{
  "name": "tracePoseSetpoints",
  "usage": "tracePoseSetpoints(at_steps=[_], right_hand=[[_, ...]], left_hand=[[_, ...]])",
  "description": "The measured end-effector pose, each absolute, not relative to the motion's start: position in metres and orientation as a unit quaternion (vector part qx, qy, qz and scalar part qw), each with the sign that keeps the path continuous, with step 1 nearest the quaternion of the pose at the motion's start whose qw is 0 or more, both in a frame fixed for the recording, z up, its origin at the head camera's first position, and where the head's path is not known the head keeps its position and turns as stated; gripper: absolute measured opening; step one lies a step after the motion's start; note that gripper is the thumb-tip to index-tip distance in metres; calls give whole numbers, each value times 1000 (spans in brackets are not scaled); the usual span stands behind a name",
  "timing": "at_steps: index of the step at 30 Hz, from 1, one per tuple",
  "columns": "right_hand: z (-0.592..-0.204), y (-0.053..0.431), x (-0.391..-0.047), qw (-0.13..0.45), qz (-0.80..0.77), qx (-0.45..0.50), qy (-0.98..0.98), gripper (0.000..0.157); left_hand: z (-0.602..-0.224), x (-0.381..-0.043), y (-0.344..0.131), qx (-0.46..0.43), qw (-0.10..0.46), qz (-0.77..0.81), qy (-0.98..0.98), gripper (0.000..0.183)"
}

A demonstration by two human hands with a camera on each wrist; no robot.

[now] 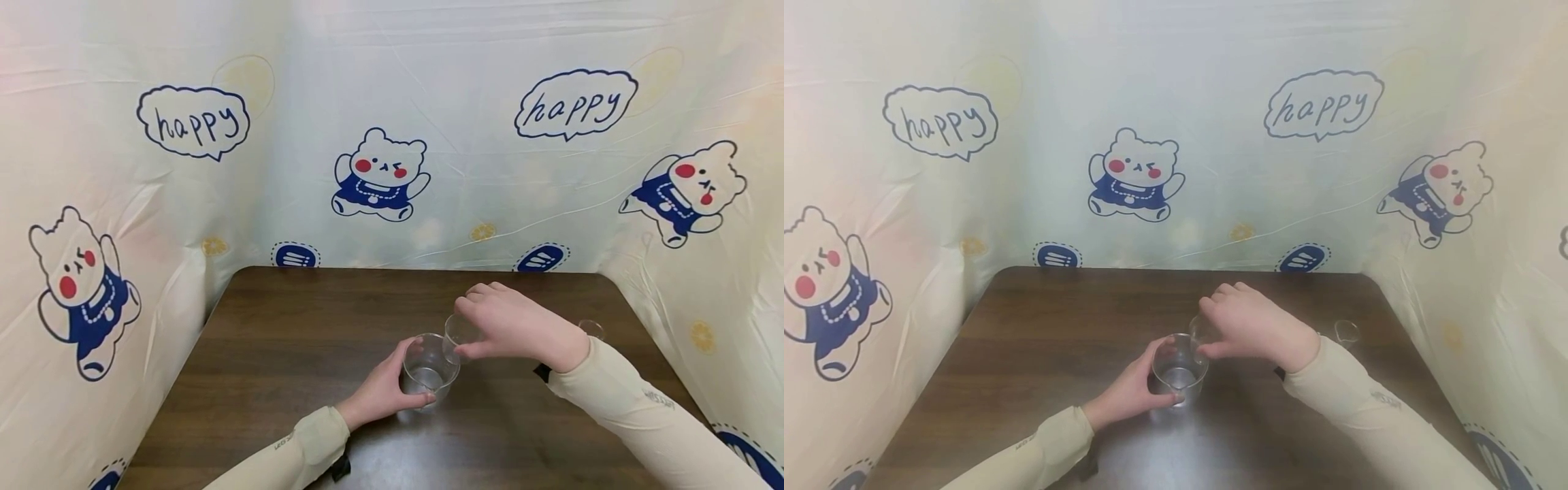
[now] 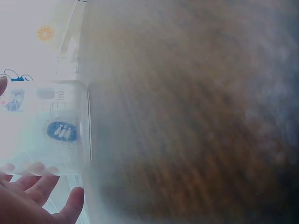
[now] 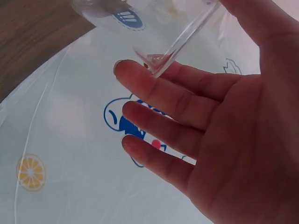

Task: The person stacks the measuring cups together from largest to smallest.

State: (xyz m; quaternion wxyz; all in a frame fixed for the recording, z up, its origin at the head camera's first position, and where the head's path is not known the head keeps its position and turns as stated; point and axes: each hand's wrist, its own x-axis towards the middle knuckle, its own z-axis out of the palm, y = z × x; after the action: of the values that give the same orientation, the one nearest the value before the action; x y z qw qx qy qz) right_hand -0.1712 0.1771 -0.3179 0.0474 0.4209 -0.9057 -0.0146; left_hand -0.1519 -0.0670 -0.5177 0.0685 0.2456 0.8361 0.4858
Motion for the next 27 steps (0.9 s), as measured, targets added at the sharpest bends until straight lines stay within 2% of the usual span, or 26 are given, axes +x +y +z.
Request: tracePoseSetpoints(at_steps=[15, 27], right_hand=[[-326, 159, -173, 81, -47, 482, -871, 46], [-332, 151, -175, 68, -70, 499, -861, 49]], left_hand=[[-518, -152, -68, 244, 74, 481, 839, 97], [-520, -152, -68, 246, 71, 481, 839, 95]])
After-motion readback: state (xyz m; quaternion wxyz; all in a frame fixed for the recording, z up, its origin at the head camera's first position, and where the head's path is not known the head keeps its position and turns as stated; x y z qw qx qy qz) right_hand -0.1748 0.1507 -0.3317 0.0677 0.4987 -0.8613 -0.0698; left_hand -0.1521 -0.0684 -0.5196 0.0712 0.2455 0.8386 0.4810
